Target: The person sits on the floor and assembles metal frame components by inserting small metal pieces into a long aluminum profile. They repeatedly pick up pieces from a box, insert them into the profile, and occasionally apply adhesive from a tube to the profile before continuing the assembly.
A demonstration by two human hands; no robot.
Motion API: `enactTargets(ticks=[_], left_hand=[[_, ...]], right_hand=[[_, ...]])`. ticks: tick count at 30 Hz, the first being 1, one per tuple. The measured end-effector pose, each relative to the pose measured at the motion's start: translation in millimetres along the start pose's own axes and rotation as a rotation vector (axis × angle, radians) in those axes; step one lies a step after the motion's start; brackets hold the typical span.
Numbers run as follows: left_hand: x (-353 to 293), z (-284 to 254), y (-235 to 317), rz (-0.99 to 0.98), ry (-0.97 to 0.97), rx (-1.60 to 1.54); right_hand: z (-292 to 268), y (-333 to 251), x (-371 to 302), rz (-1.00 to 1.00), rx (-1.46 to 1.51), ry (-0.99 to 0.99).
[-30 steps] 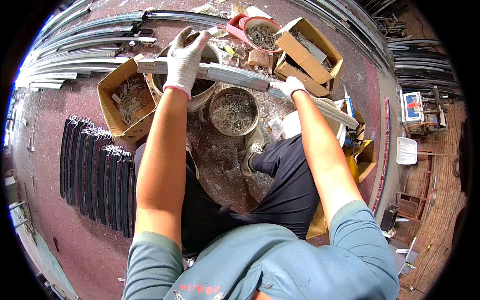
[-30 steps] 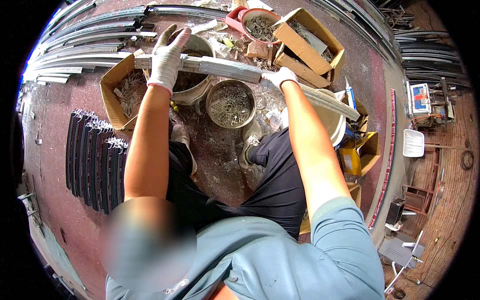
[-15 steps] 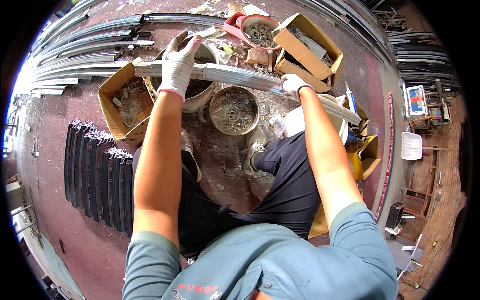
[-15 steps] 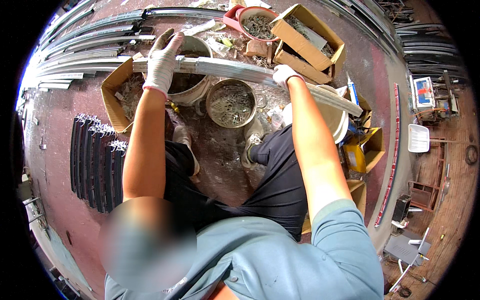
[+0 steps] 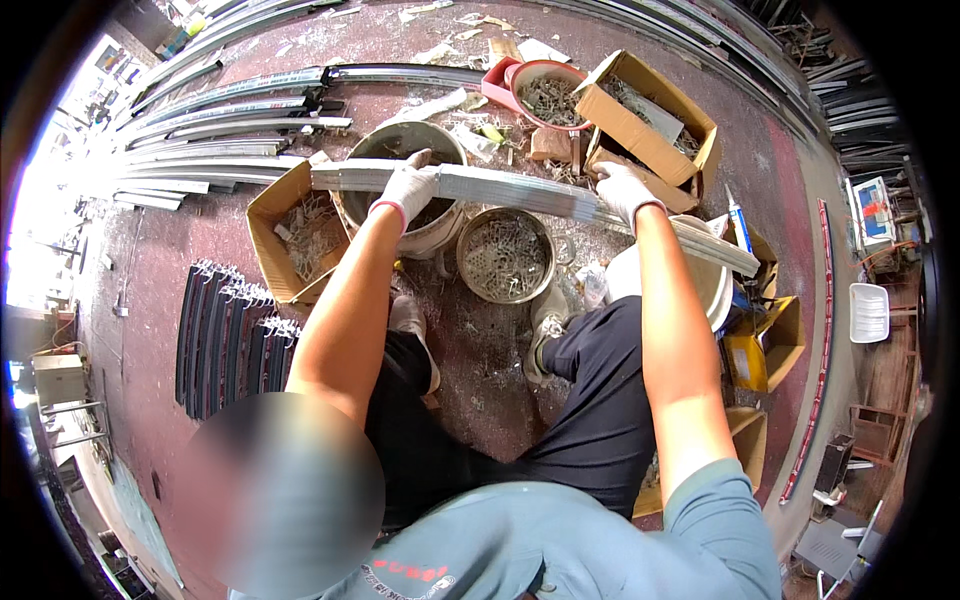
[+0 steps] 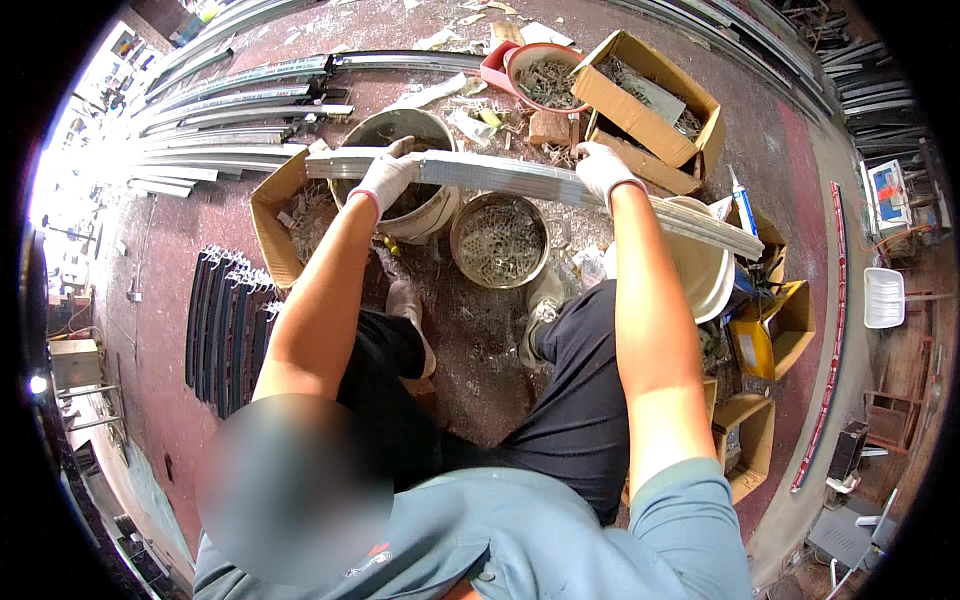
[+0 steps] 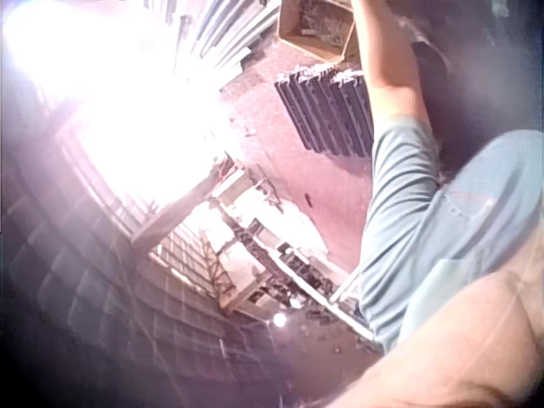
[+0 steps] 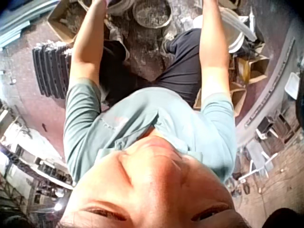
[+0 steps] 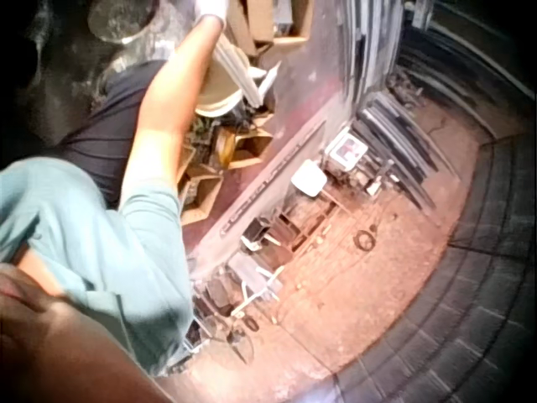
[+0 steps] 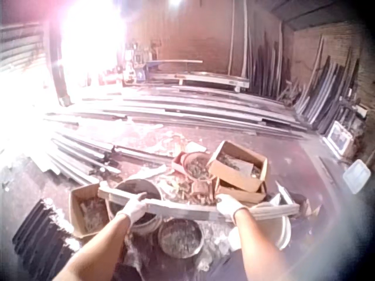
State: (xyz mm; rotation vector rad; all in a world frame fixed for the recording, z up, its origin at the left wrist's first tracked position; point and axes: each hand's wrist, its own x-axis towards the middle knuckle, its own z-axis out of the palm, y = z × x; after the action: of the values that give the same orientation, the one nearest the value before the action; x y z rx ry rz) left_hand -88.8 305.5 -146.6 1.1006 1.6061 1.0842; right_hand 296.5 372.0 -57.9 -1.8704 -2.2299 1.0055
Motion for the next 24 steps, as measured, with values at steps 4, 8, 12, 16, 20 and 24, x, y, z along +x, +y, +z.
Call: enactTargets(ticks=[4,8,12,16,20,24], left_hand=[[34,4,-30,0.426,-0.314,1.667],[40,-35,-82,0.9,-0.128,2.046],[43,32,-37,0.474,-0.283,1.334],[44,0,-59,-0.021,-0.223,0.293],[64,-89,-81,0.382,-0.163,1.167],[40,8,-53,0.242,-0.069,0.702]], right_hand=[[5,2,13,-0.05,0.125,0.087],[13,-23,21,-0.077,-0.302,-0.127],[28,81,58,-0.226,-0.756,-0.27],[33,36,39,-0.071,-0.127,-0.265],[30,21,45,-0.052,0.149,-0.29],[-16,43,8,-0.012,-0.281,-0.18]])
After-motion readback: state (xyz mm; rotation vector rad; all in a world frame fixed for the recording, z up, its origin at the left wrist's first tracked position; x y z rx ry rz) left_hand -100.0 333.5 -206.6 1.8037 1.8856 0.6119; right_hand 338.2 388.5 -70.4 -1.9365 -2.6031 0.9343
